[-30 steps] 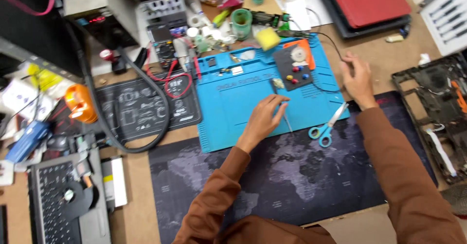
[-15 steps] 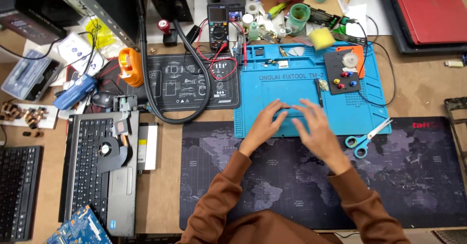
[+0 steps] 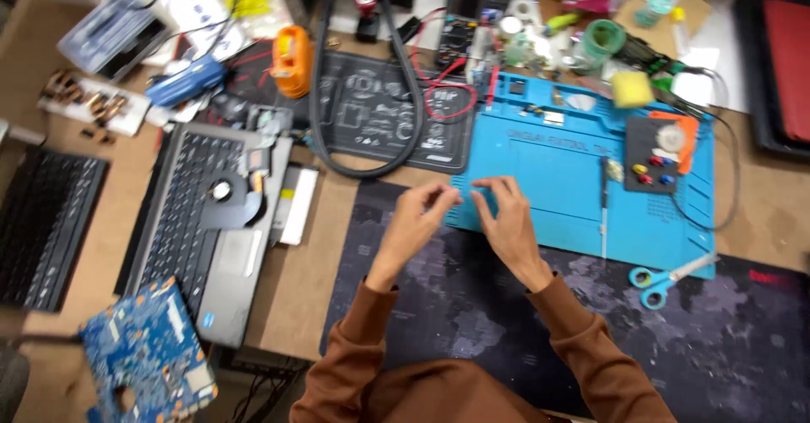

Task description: Disassembling a laptop and testing a motherboard using a multimeter

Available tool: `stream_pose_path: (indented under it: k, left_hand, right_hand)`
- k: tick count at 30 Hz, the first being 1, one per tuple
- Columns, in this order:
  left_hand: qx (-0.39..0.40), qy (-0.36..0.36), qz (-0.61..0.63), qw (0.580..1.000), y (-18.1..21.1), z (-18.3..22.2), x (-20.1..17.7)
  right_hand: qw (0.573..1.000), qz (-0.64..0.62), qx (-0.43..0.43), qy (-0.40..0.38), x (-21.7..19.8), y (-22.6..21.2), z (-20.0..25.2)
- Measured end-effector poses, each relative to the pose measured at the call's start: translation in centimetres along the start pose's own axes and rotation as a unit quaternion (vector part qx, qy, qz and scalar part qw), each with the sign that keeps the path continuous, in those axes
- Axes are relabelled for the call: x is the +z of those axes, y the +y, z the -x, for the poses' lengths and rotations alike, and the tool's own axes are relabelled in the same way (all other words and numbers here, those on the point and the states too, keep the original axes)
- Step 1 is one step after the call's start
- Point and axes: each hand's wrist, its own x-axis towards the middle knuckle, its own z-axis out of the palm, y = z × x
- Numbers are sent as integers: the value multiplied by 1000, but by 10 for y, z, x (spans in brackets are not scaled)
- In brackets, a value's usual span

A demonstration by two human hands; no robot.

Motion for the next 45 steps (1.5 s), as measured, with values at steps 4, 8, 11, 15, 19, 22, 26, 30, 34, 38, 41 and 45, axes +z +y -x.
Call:
stream_pose_path:
  k: [4, 8, 11, 15, 19, 22, 26, 30, 34, 38, 41, 45]
  left_hand:
    - [-14, 100, -10, 995, -3, 30, -71]
    - [-41, 186, -83, 978, 7, 71, -137]
    - [-48, 234, -132, 962, 16, 108, -176]
    - [-72, 315, -172, 931, 27, 155, -215]
    - [-69, 368, -181, 909, 16, 188, -244]
    - [-81, 408, -221, 882, 24, 210, -258]
    - [-109, 457, -285, 835, 8, 241, -277]
    - [-158, 504, -340, 778, -18, 260, -293]
    - [-217, 538, -373, 725, -29, 282, -301]
    - [-295, 537, -421, 669, -42, 310, -316]
    - [-352, 497, -406, 682, -38, 323, -327]
    - [-390, 456, -368, 710, -28, 332, -335]
  right_hand:
    - [994, -96, -27, -53, 63, -52, -9]
    - [970, -177, -23, -167, 122, -118, -1]
    - [939, -225, -37, -259, 140, -179, 10]
    - [890, -280, -62, -354, 168, -225, 20]
    - [879, -293, -91, -364, 191, -246, 29]
    - [832, -380, -60, -399, 207, -258, 33]
    - [790, -415, -17, -450, 231, -268, 43]
    - [778, -414, -11, -472, 258, -273, 56]
    - [786, -379, -30, -487, 285, -272, 70]
    - [808, -265, -72, -522, 256, -292, 77]
    - [811, -226, -71, -535, 245, -300, 77]
    - [814, -209, -86, -536, 248, -302, 78]
